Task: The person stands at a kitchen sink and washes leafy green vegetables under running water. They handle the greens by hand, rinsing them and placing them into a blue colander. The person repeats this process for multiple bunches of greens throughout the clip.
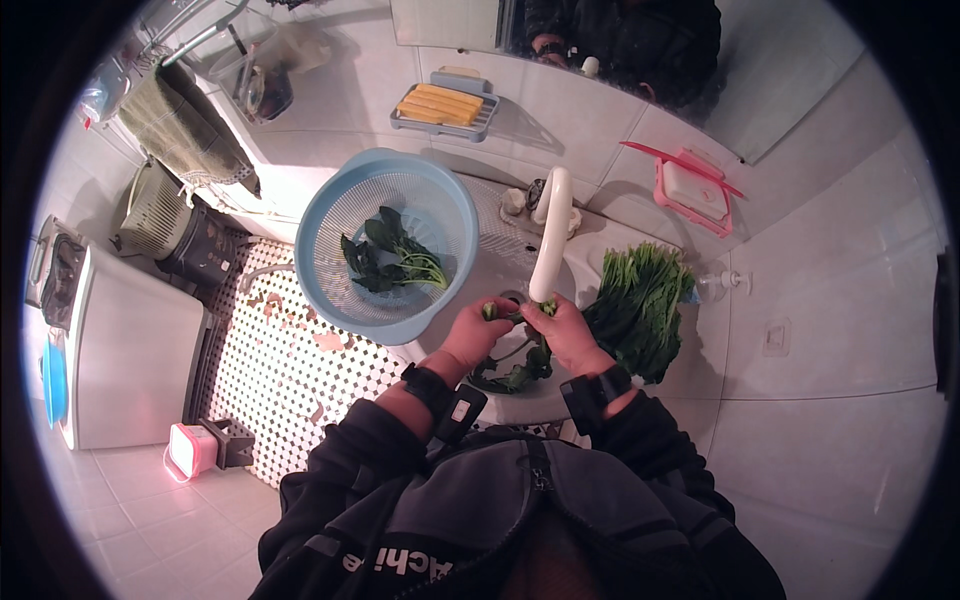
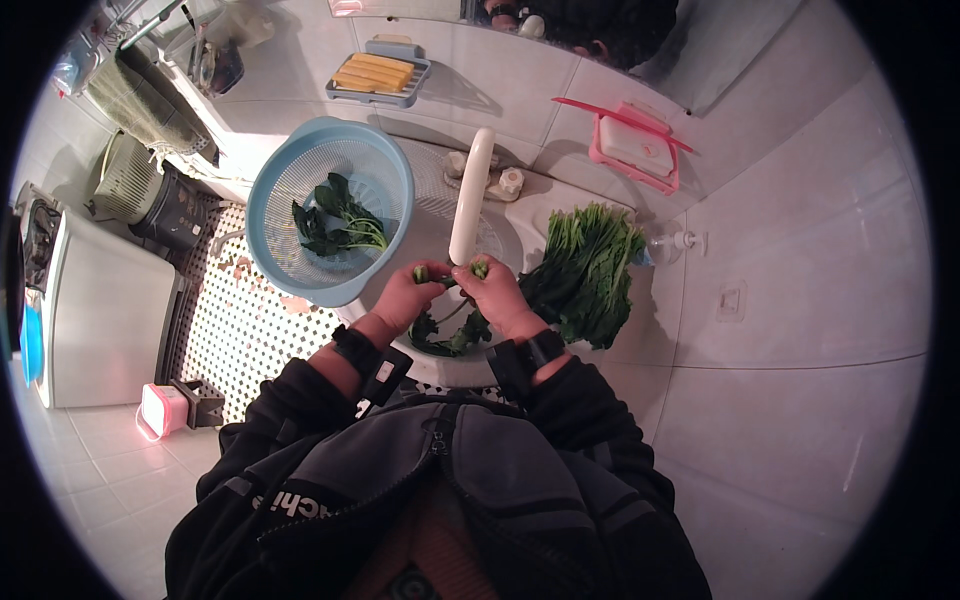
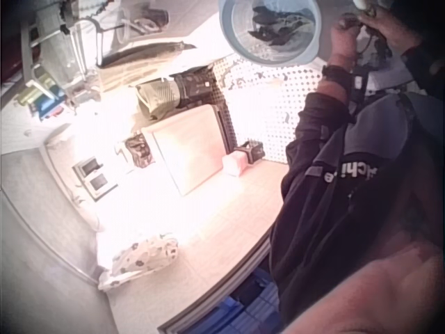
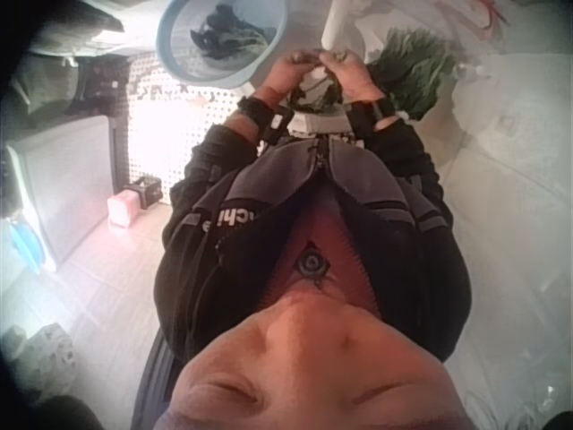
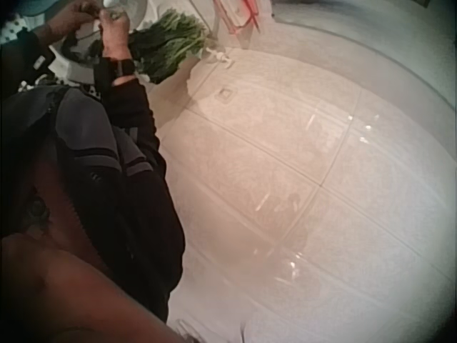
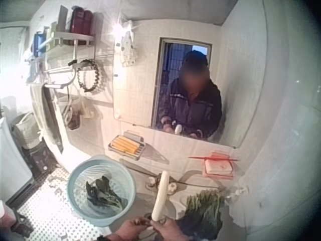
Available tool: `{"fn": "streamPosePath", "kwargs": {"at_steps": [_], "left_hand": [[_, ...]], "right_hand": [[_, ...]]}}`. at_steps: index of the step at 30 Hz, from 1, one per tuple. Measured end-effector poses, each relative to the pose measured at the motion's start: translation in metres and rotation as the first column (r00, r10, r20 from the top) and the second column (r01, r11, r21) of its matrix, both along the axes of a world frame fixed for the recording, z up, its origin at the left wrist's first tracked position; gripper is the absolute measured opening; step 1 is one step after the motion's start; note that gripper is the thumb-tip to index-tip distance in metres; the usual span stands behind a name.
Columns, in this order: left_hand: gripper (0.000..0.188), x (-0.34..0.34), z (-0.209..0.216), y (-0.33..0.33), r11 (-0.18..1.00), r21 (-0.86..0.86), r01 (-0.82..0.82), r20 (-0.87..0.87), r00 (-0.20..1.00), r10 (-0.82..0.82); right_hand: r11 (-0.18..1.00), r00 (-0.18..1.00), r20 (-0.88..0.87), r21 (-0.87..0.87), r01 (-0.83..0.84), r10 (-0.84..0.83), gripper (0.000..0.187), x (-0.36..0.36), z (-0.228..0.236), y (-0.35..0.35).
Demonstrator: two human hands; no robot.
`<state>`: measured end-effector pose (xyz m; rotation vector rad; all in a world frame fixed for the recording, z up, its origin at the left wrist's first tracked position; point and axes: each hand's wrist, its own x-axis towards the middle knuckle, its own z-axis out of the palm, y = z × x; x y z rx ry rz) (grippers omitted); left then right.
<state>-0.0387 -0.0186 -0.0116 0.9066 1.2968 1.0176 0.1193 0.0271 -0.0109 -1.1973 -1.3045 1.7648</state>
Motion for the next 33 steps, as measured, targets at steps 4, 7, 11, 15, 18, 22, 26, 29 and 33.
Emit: {"fn": "streamPosePath", "kwargs": {"at_steps": [4, 7, 11, 15, 18, 22, 26, 29, 33], "left_hand": [[0.022, -0.005, 0.001, 0.001, 0.999, -0.039, -0.028, 0.09, 0.995, 0.031], [0.018, -0.006, -0.002, 0.003, 0.999, 0.008, -0.032, 0.002, 0.999, 0.032], [0.017, -0.005, -0.007, 0.004, 0.999, 0.043, 0.005, -0.171, 0.985, 0.002], [0.016, -0.006, -0.009, 0.005, 1.0, 0.004, 0.02, -0.226, 0.974, -0.019], [0.015, -0.007, -0.006, 0.004, 0.985, -0.168, -0.03, 0.03, 0.999, 0.035], [0.014, 0.0, -0.003, 0.003, 0.979, -0.203, -0.016, 0.203, 0.977, 0.058], [0.013, 0.004, -0.001, 0.002, 0.985, -0.165, 0.038, 0.242, 0.97, 0.004], [0.019, 0.001, 0.003, 0.001, 0.985, -0.169, 0.014, 0.183, 0.983, 0.017], [0.038, 0.001, 0.005, 0.001, 0.983, -0.074, 0.17, 0.102, 0.982, -0.162]], "right_hand": [[0.991, 0.991, -0.031, -0.03, -0.132, 0.131, 0.016, 0.007, 0.005, 0.002], [0.989, 0.988, 0.048, -0.014, -0.148, 0.149, 0.014, 0.011, 0.007, 0.006], [0.987, 0.982, 0.101, -0.007, -0.161, 0.161, 0.015, 0.015, 0.002, 0.011], [1.0, 0.988, 0.152, 0.001, -0.003, 0.003, 0.012, 0.018, 0.0, 0.015], [0.993, 0.995, -0.021, -0.076, 0.094, -0.096, 0.012, 0.019, 0.002, 0.015], [0.982, 0.985, -0.17, -0.186, -0.021, -0.012, 0.009, 0.016, 0.002, 0.007], [0.994, 0.989, -0.131, -0.073, -0.076, 0.066, 0.01, 0.01, 0.001, 0.006], [0.98, 0.964, -0.252, -0.195, 0.03, -0.079, 0.01, 0.016, 0.005, 0.009], [0.959, 0.919, -0.393, -0.249, -0.134, 0.026, 0.015, 0.016, 0.012, 0.011]]}}
